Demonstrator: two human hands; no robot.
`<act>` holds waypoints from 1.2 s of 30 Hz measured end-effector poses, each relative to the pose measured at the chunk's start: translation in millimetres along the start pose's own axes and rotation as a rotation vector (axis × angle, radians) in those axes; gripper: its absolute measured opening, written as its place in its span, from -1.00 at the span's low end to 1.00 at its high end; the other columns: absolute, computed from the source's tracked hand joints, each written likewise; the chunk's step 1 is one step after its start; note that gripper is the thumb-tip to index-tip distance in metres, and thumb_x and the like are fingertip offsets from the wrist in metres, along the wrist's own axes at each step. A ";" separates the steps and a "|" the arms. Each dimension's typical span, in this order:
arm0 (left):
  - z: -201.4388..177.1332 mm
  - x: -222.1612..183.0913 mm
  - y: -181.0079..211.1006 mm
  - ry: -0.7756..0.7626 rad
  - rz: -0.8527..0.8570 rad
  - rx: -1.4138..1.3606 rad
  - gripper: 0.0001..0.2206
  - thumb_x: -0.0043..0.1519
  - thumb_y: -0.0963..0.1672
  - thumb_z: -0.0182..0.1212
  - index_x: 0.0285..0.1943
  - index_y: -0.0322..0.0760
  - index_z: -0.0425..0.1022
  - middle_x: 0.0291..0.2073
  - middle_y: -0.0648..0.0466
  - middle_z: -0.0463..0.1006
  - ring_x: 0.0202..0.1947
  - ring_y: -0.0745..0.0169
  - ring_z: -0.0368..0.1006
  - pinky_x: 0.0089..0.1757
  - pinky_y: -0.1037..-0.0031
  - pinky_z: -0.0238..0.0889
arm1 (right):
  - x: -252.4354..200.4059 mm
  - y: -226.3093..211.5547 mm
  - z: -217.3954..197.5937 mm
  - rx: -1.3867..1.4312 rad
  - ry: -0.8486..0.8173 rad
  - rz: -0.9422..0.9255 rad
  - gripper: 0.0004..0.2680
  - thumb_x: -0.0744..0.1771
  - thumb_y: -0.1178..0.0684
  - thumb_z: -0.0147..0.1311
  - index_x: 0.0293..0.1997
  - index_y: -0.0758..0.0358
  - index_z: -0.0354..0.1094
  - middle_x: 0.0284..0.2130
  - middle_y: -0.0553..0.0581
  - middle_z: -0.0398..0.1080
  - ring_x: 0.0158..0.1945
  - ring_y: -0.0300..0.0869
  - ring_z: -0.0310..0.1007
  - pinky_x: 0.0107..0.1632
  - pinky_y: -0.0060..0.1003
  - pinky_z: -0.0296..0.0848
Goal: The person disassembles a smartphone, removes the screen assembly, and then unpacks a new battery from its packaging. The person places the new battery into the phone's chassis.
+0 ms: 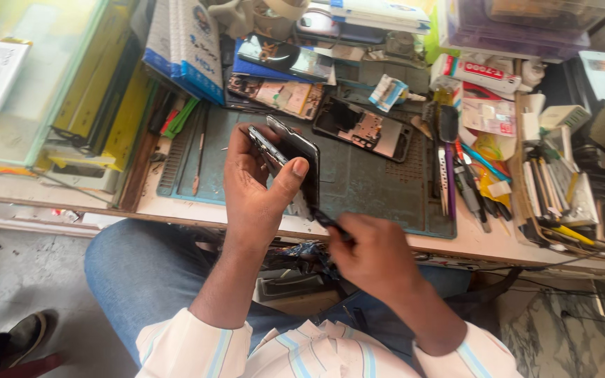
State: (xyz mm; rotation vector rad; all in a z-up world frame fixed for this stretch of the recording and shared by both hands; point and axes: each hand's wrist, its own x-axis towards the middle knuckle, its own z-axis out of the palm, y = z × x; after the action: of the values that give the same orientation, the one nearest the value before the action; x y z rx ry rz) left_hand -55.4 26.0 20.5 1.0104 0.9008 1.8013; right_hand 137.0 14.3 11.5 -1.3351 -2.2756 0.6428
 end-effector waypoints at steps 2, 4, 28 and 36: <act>-6.8 -2.1 -1.2 0.002 0.004 -0.045 -0.56 0.19 -0.08 0.49 0.06 -0.23 0.26 0.02 0.02 0.52 0.01 0.36 0.44 0.06 0.51 0.38 | -4.1 9.5 -8.0 0.030 0.020 0.053 -0.89 0.29 0.06 0.19 -0.37 0.28 0.45 -0.54 0.20 0.49 -0.59 0.00 0.50 -0.50 -0.09 0.39; -11.0 -0.9 -4.4 0.005 -0.001 -0.096 -0.54 0.18 -0.06 0.49 0.06 -0.23 0.26 0.03 0.00 0.52 0.02 0.33 0.44 0.08 0.48 0.38 | -6.3 23.7 -18.1 -0.004 0.086 0.066 -0.89 0.31 0.03 0.19 -0.29 0.25 0.51 -0.52 0.18 0.51 -0.58 -0.03 0.50 -0.50 -0.12 0.40; -61.7 15.2 4.4 -0.142 -0.093 -0.105 -0.28 0.26 0.24 0.14 0.34 -0.35 0.24 0.24 -0.14 0.44 0.34 -0.08 0.37 0.24 0.12 0.31 | 72.0 -12.5 16.8 0.658 -0.306 -0.119 -0.47 0.20 0.01 0.45 0.23 0.26 0.22 0.22 0.18 0.39 0.33 -0.09 0.42 0.39 -0.14 0.37; -58.8 13.0 -3.9 -0.035 -0.085 -0.124 -0.06 0.26 0.33 -0.06 0.58 -0.40 0.03 0.05 -0.09 0.42 0.08 0.06 0.48 0.07 0.25 0.42 | 65.9 18.0 34.5 0.914 -0.186 -0.099 -0.40 0.22 0.17 0.39 0.37 0.23 0.04 0.24 0.21 0.32 0.33 -0.07 0.36 0.37 -0.08 0.41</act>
State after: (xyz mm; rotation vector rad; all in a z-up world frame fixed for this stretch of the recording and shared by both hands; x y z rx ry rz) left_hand -110.7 29.1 -3.5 0.9088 0.7889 1.7406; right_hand 100.2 74.2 -18.5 -0.7186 -1.7472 1.5634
